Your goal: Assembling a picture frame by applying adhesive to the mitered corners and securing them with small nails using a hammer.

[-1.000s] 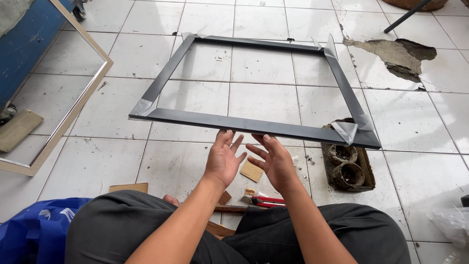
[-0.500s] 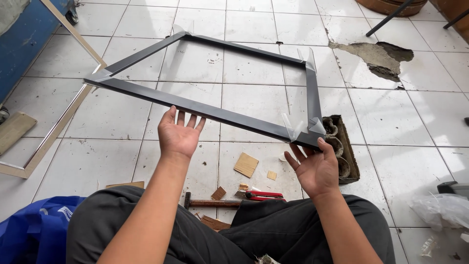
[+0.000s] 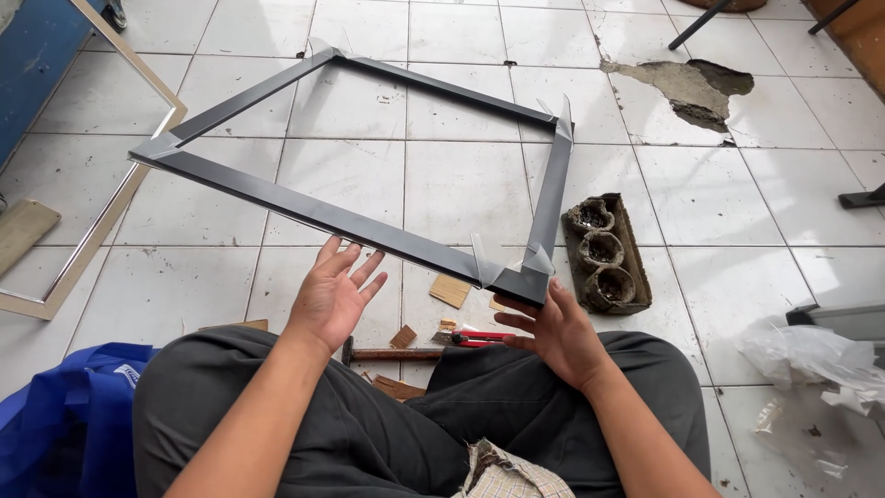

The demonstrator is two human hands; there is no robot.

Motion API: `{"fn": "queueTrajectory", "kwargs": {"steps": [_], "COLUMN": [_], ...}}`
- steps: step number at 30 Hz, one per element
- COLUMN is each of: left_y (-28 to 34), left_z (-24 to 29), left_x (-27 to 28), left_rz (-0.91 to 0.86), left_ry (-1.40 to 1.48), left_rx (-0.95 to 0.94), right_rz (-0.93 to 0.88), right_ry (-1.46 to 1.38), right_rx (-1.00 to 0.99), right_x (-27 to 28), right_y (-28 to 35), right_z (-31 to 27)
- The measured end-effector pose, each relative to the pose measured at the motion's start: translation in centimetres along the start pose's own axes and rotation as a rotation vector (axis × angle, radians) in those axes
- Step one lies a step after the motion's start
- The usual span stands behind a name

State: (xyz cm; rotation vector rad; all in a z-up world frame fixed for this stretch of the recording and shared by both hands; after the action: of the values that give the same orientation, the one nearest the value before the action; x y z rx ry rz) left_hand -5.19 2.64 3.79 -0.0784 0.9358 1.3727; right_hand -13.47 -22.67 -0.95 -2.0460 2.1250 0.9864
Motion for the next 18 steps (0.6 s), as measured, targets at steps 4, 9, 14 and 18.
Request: {"fn": "queueTrajectory", "kwargs": {"steps": [4, 9, 14, 18], "left_y": [0.3, 1.1, 0.2, -1.1], "left_z": [-1.1, -2.0, -4.2, -6.8], "left_x": [0.9, 0.3, 0.0, -0.9], "left_rz": [0.063, 0.032, -0.002, -0.079], "left_ry": [-0.048, -0.060, -0.216, -0.393], "left_rx": [-0.002, -0.003, 0.117, 0.197], "right_rz": [0.005, -0.079, -0.150, -0.177], "right_ry": [0.052, 0.131, 0.222, 0.216], "right_rx": [-0.010, -0.035, -0.078, -0.108], "right_x": [0.1, 0.0, -3.1, -3.3], "right_y": [-0.1, 0.8, 2.6, 1.9], "right_z": [0.8, 1.1, -0.3, 0.0]}}
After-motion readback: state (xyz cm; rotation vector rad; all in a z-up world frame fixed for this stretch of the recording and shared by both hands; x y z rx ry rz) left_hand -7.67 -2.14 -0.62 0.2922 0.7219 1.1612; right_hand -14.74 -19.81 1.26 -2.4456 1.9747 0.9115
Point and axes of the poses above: each hand's wrist, its own y-axis away from the middle knuckle, its own x-axis out of the back of the hand, z = x × y, the point moved 5 cm from there along -y, towards the middle knuckle, and after that the axes turned 2 degrees about x, right-handed, at the moved point
